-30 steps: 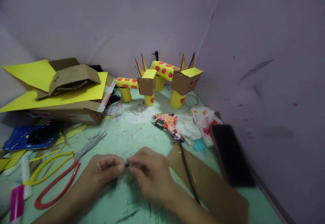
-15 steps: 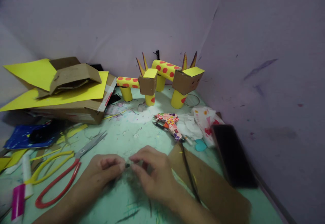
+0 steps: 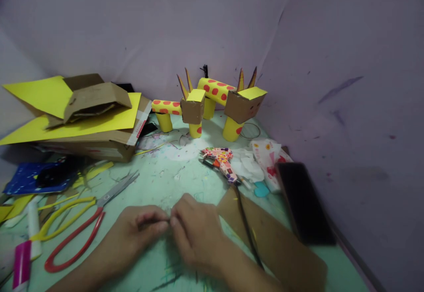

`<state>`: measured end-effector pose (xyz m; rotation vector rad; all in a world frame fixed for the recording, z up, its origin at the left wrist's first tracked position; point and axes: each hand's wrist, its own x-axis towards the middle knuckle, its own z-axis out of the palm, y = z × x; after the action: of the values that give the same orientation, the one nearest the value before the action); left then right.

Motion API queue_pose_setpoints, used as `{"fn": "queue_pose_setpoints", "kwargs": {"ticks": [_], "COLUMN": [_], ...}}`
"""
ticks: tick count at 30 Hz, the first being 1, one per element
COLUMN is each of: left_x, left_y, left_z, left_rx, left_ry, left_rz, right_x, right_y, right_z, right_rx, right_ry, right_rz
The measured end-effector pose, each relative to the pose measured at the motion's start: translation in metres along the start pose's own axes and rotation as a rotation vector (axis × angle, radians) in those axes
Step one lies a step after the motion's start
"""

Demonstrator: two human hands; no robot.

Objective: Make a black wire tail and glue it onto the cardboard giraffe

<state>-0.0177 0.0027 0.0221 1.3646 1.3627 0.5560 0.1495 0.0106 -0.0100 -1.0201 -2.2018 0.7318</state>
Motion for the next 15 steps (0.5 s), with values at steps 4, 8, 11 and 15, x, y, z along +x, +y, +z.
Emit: {"fn": "queue_pose_setpoints", "kwargs": {"ticks": [4, 8, 11, 15], "left_x": [-0.005, -0.009, -0.008, -0.007], "left_y": [-0.006, -0.01, -0.012, -0.015], "left_z": [0.002, 0.004, 0.006, 0.007], "left_rx": [0.215, 0.433, 0.484, 0.488], "left_ry": [0.028, 0.067, 0.123, 0.187], "left_rz": [0.153, 0.403, 0.511, 0.563], "right_x": [0.001, 0.002, 0.002, 0.001], "right_y": [0.001, 0.001, 0.0, 0.001], "right_z": [0.003, 0.003, 0.004, 0.005], "right_rx": [-0.064, -0.089, -0.097, -0.04], "right_ry": [-0.042, -0.043, -0.033, -0.022], "right_rz": [-0.015, -0.02, -0.028, 0.022]}}
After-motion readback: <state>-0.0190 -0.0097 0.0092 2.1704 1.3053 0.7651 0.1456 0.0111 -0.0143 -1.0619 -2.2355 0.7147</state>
